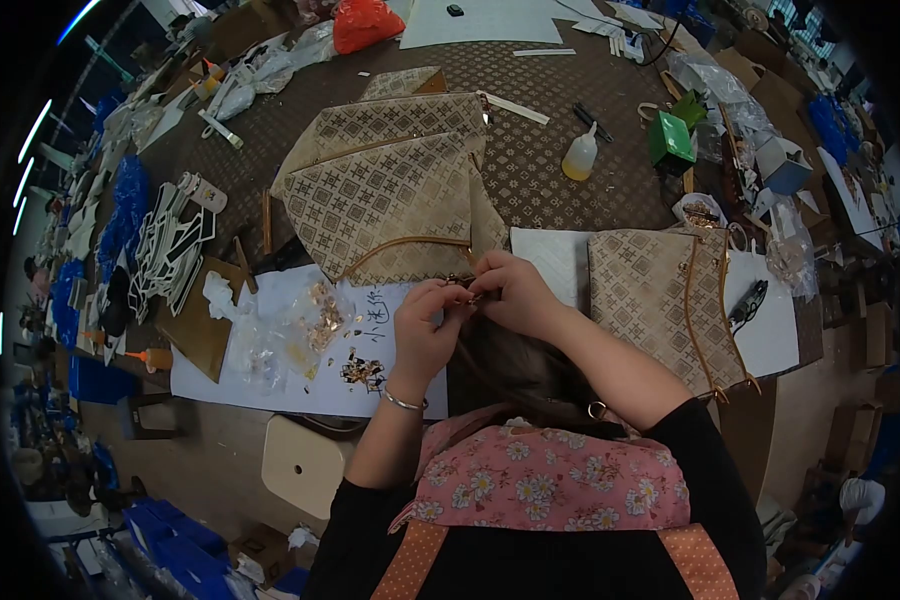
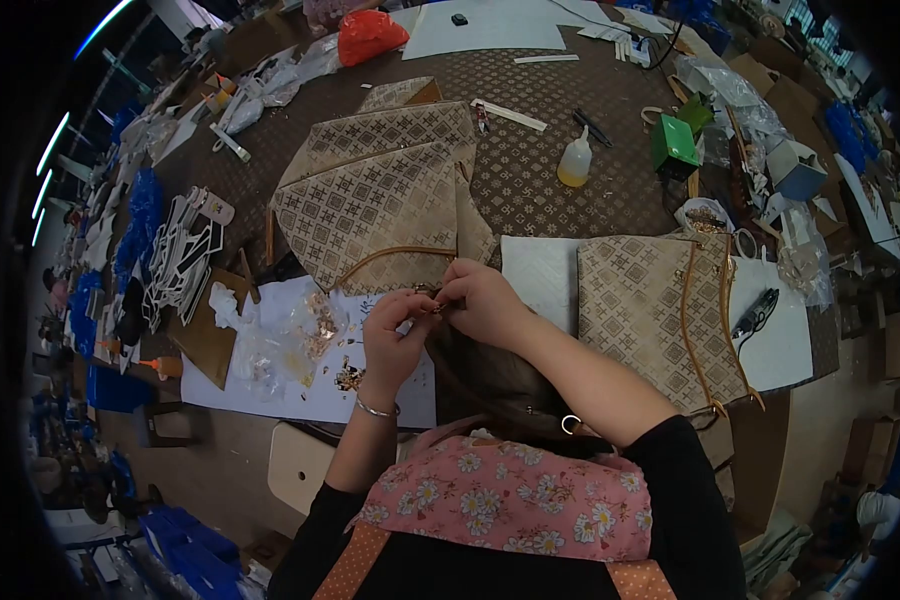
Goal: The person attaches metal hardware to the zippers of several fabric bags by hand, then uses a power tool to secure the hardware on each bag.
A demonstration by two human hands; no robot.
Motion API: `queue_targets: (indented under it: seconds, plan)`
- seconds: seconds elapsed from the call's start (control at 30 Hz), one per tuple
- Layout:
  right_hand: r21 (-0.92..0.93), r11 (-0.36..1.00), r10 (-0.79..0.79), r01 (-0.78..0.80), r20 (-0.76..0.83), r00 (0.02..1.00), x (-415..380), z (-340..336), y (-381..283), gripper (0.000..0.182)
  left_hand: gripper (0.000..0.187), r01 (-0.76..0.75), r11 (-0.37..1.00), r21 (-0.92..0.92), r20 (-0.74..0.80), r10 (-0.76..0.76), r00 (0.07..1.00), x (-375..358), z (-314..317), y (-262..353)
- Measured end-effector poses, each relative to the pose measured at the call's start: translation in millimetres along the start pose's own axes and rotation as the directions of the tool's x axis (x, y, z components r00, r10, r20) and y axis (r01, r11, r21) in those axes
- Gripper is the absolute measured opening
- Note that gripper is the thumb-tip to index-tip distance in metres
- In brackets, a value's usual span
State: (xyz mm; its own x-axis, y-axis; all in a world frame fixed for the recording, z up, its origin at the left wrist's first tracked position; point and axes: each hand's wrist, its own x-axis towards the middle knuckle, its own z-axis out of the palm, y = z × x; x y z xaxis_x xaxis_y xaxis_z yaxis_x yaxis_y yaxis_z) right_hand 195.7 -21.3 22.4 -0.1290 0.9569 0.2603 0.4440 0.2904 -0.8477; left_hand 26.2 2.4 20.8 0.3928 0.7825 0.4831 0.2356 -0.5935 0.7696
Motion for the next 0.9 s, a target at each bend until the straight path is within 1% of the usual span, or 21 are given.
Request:
queue_targets:
  seconds: [0.07,0.2,0.3,0.37,0.47,0.7,0.77,0.8,0.87,0.9]
  plan:
    - [0.034,0.998,0.05,-0.05,0.005,0.999,-0.7,1.1,-1.1,0.012,0.017,0.154,0.984,-0.084,0.066,-0.149,0.987,1.7,-3.4,6.8]
    - [0.015,0.999,0.046,-0.046,-0.008,0.999,0.2,2.0,2.3,0.013,0.016,0.149,0.982,-0.114,0.07,-0.141,0.987,5.0,-3.4,8.1]
    - [0.047,0.998,0.05,-0.05,-0.001,0.999,0.9,0.4,4.3,0.013,0.015,0.116,0.986,-0.121,0.056,-0.11,0.992,4.2,-1.0,4.9]
    - [0.023,0.999,0.035,-0.035,0.005,0.999,0.8,0.1,5.6,0.012,0.015,0.071,0.995,-0.068,0.057,-0.067,0.996,3.7,-0.1,3.0]
    - [0.012,0.999,0.033,-0.033,0.022,0.999,-0.3,0.9,9.4,0.016,0.015,0.046,0.998,-0.045,0.054,-0.044,0.998,3.1,1.8,0.7]
    - [0.006,0.999,0.04,-0.04,0.003,0.999,-0.3,0.7,10.4,0.015,0.016,0.046,0.997,-0.069,0.029,-0.044,0.999,3.1,4.2,2.7]
    - [0.018,0.999,0.037,-0.037,-0.003,0.999,-0.6,0.7,11.3,0.015,0.015,0.094,0.992,-0.086,0.046,-0.09,0.995,2.9,4.0,3.6]
    - [0.017,0.999,0.038,-0.038,-0.004,0.999,-0.8,0.4,11.6,0.015,0.015,0.094,0.992,-0.087,0.048,-0.09,0.995,2.9,4.7,2.2]
    - [0.012,0.999,0.033,-0.033,0.012,0.999,-0.6,0.0,12.1,0.015,0.015,0.013,0.999,-0.033,0.041,-0.012,0.999,2.9,6.1,-1.8]
    - [0.012,0.999,0.033,-0.033,0.011,0.999,-0.6,0.1,12.0,0.015,0.015,0.013,0.999,-0.032,0.041,-0.011,0.999,2.9,6.3,-1.4]
